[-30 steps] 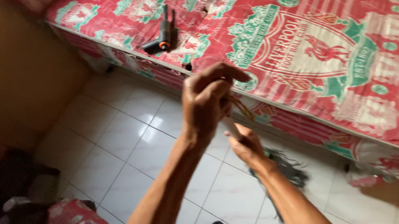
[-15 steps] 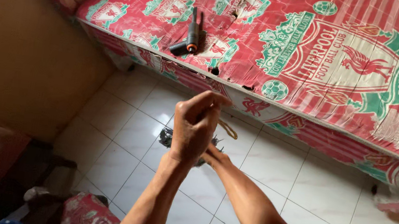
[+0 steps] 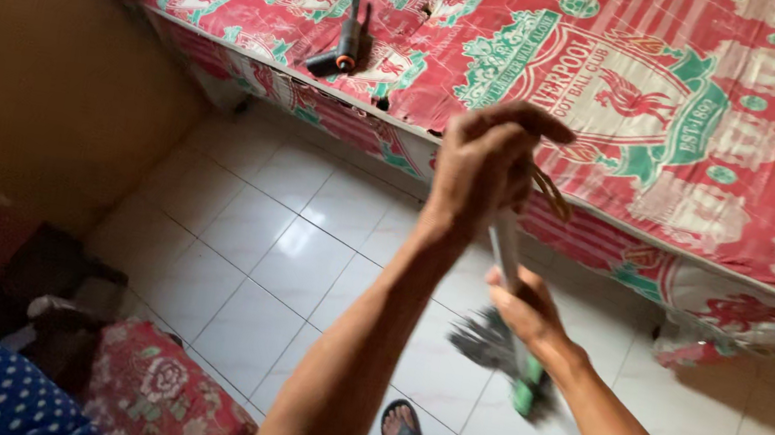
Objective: The person picks up a detached mop head and a pole, then uses a yellow cord to tie and secure the mop head back onto the end of the pole.
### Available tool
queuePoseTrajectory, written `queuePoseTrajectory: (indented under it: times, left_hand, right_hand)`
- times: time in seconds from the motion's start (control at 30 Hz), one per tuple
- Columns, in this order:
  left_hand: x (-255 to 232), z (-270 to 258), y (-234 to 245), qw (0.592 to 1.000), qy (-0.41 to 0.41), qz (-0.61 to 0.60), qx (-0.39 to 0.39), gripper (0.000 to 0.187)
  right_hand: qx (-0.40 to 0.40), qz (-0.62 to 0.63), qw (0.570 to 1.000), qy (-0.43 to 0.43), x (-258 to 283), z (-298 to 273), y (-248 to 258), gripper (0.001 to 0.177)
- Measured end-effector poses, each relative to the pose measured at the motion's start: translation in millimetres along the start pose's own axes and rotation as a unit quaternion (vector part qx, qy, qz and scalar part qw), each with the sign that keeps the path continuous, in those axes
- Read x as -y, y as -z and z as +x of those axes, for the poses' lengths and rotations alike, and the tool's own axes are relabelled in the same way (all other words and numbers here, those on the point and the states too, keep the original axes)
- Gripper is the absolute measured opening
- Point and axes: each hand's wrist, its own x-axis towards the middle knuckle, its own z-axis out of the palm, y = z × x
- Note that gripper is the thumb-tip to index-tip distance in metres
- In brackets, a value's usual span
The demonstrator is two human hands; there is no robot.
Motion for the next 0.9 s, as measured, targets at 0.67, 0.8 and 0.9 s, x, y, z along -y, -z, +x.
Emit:
queuePoseTrajectory:
  times: [0.67, 0.8, 0.9]
  left_hand:
    - [-3, -110, 19, 0.998, 0.014, 0.004, -0.056, 0.028]
    - [-65, -142, 78, 0.996, -0.035, 0.033, -0.072, 0.029]
    - [-103, -170, 117, 0.989, -0.035, 0.1, -0.101, 0.031]
  right_hand:
    - [-0.022, -0.077, 0.988, -0.13, 10, -77, -58, 0.021]
    - [0.046, -0.044, 0.998, -0.004, 35, -43, -149, 0.023]
    - [0.107, 0.028, 0.992, 0.057, 36, -16, -228, 0.018]
